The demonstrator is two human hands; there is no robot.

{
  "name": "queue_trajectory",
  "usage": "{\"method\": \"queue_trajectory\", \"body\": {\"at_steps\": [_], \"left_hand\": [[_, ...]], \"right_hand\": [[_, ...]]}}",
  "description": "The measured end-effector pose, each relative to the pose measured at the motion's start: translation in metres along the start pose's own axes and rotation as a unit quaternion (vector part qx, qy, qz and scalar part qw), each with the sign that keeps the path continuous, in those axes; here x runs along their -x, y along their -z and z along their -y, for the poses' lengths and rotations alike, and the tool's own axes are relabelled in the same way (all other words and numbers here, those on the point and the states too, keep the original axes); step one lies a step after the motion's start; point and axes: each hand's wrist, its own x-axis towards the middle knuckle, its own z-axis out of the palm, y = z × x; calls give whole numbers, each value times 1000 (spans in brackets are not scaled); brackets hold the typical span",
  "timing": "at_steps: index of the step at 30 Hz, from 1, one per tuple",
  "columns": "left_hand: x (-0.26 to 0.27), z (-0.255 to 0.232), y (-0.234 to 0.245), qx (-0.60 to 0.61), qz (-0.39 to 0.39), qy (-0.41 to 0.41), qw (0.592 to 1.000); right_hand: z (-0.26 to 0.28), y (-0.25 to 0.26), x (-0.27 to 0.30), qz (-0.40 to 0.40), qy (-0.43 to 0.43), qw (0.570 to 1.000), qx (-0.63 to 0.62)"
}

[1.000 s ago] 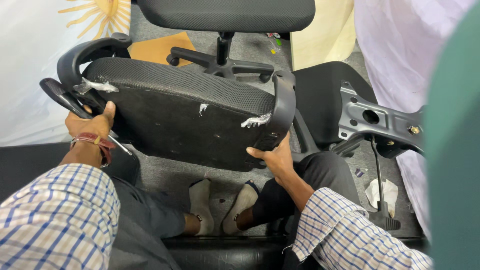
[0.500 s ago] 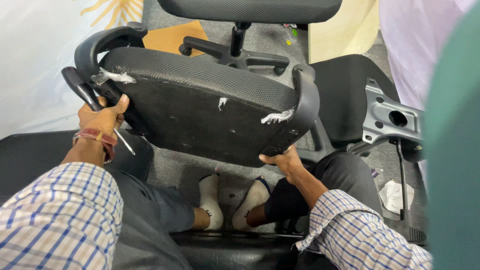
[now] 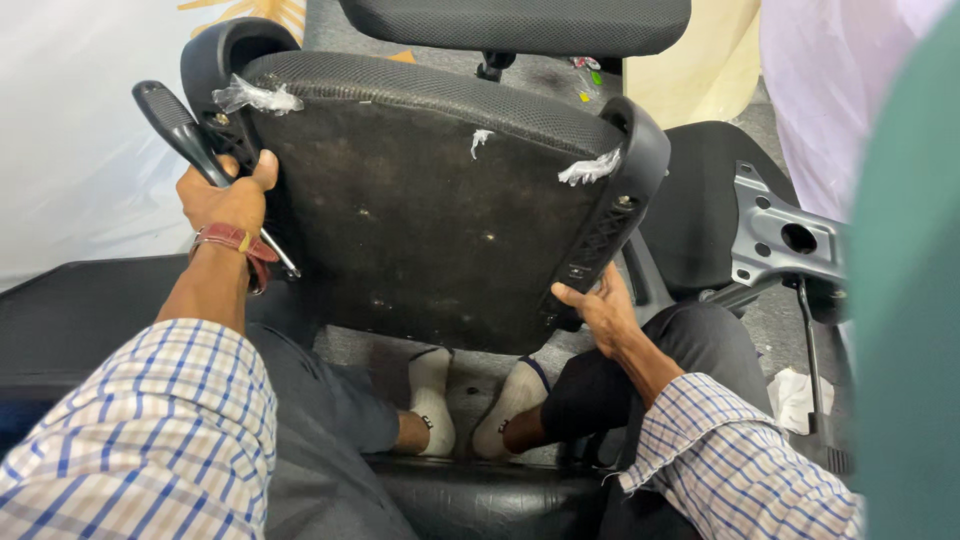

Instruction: The person uses a screwdriver to remove screws from the underside of an office chair seat. They loosen multiple fasteners, then lift the seat off the chair base and set it aside.

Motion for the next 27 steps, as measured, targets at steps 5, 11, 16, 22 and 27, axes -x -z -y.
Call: {"method": "queue_trajectory", "body": {"at_steps": [5,11,16,22,27], "left_hand": [[-18,-31,-13,5,-60,-53,997],[-26,-86,-18,22,-30,-134,990],[-32,-109,-28,68,-13,-189,979],[-40,-125,-35,85,-9,-320,943],[-32,-160,-15,86,-7,-305,948]], "right_hand": [[28,-3,7,14,86,995,-40],[64,9,18,-9,145,987,-69],[93,22,27,-40,205,969,-132],[129,38,25,-40,220,967,-125],[157,37,8,-39,240,963,-118]]}}
